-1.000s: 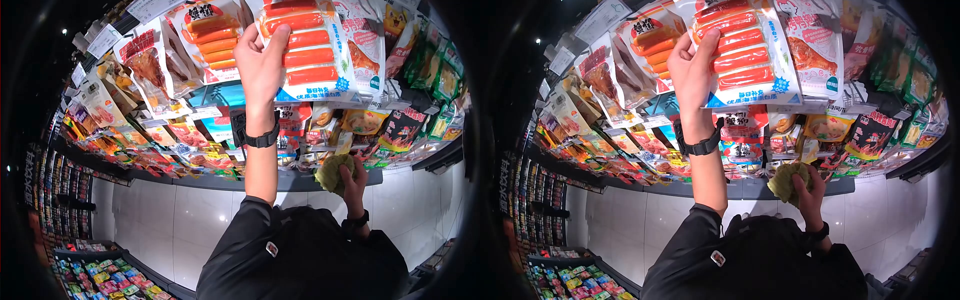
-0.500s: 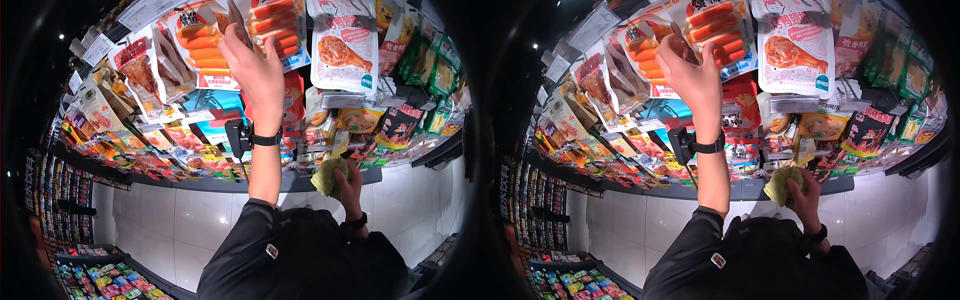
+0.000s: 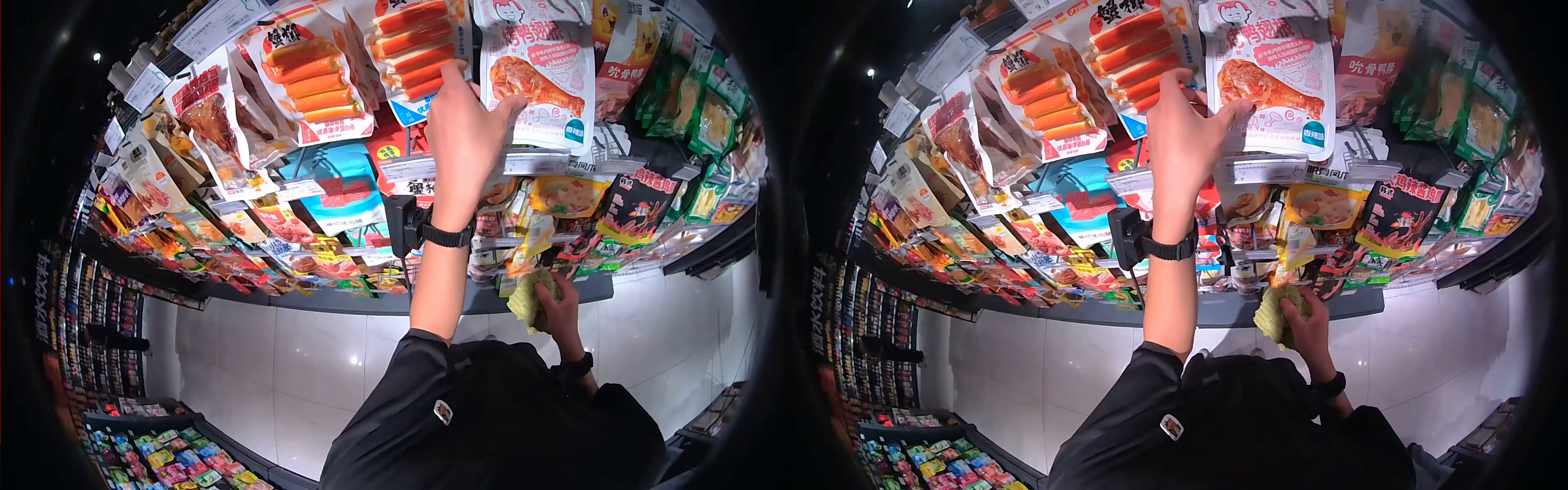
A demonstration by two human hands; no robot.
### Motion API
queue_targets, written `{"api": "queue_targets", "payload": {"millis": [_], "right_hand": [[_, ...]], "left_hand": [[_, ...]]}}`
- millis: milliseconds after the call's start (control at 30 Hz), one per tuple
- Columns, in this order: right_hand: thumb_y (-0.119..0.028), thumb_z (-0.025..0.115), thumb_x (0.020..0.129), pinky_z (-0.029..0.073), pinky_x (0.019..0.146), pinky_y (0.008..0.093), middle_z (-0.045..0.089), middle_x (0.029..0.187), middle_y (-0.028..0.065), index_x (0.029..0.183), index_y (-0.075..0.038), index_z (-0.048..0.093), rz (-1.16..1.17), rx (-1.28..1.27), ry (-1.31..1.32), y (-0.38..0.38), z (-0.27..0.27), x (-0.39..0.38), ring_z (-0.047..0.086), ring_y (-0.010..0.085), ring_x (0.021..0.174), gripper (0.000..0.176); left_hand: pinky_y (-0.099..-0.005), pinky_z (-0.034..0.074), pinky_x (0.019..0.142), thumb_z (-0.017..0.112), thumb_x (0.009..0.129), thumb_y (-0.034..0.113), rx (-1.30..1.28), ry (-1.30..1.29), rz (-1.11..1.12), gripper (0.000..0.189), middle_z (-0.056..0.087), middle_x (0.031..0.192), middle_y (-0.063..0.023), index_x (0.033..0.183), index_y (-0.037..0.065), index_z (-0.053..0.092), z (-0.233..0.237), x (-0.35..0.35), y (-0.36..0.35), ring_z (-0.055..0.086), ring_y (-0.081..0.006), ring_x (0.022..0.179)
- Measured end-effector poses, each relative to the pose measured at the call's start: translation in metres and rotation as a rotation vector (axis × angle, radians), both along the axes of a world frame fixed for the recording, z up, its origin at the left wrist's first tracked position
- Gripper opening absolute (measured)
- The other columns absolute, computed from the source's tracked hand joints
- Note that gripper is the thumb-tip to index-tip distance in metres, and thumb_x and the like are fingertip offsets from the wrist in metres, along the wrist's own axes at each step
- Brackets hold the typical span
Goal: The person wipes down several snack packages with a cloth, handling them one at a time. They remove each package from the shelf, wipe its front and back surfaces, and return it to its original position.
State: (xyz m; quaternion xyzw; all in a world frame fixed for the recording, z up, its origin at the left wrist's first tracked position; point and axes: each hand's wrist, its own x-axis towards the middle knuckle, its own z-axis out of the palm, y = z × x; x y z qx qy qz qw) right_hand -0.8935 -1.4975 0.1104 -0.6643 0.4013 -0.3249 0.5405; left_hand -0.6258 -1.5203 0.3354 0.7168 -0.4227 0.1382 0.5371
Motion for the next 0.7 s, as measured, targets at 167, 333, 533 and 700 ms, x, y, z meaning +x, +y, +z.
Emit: {"api": "queue_targets", "payload": {"millis": [167, 333, 533, 700], "right_hand": [[-0.018, 0.074, 0.091, 0.052, 0.088, 0.0331, 0.070, 0.103, 0.0136, 0.121, 0.007, 0.065, 0.028, 0.019, -0.006, -0.012, -0.016, -0.014, 0.067, 0.0187, 0.096, 0.040], [-0.018, 0.074, 0.091, 0.052, 0.087, 0.0331, 0.070, 0.105, 0.0136, 0.120, 0.007, 0.065, 0.068, 0.023, -0.021, -0.014, -0.007, -0.015, 0.066, 0.0189, 0.096, 0.039], [-0.018, 0.074, 0.092, 0.052, 0.086, 0.0327, 0.071, 0.103, 0.0123, 0.118, 0.007, 0.066, 0.078, 0.026, -0.032, -0.019, -0.017, -0.020, 0.066, 0.0166, 0.094, 0.037], [-0.019, 0.073, 0.093, 0.053, 0.084, 0.0315, 0.071, 0.102, 0.0112, 0.117, 0.005, 0.067, 0.119, 0.080, -0.098, -0.022, -0.022, -0.015, 0.066, 0.0146, 0.094, 0.035]], "left_hand": [[-0.0349, 0.054, 0.064, 0.096, 0.069, 0.034, 0.003, 0.077, -0.102, 0.066, 0.070, 0.080, -0.0134, 0.109, -0.007, 0.063, -0.003, 0.010, -0.021, 0.068, -0.0204, 0.069], [-0.0300, 0.056, 0.069, 0.084, 0.085, 0.013, -0.147, 0.419, -0.563, 0.036, 0.076, 0.097, -0.0111, 0.110, -0.006, 0.067, -0.008, 0.016, -0.029, 0.071, -0.0136, 0.082], [-0.0292, 0.055, 0.075, 0.076, 0.089, 0.005, -0.319, 0.503, -0.674, 0.029, 0.073, 0.097, -0.0095, 0.114, -0.003, 0.064, 0.006, 0.007, -0.016, 0.069, -0.0124, 0.085], [-0.0299, 0.056, 0.082, 0.073, 0.093, 0.004, -0.337, 0.552, -0.747, 0.034, 0.071, 0.105, -0.0090, 0.122, 0.000, 0.058, 0.009, 0.009, -0.014, 0.069, -0.0143, 0.093]]}}
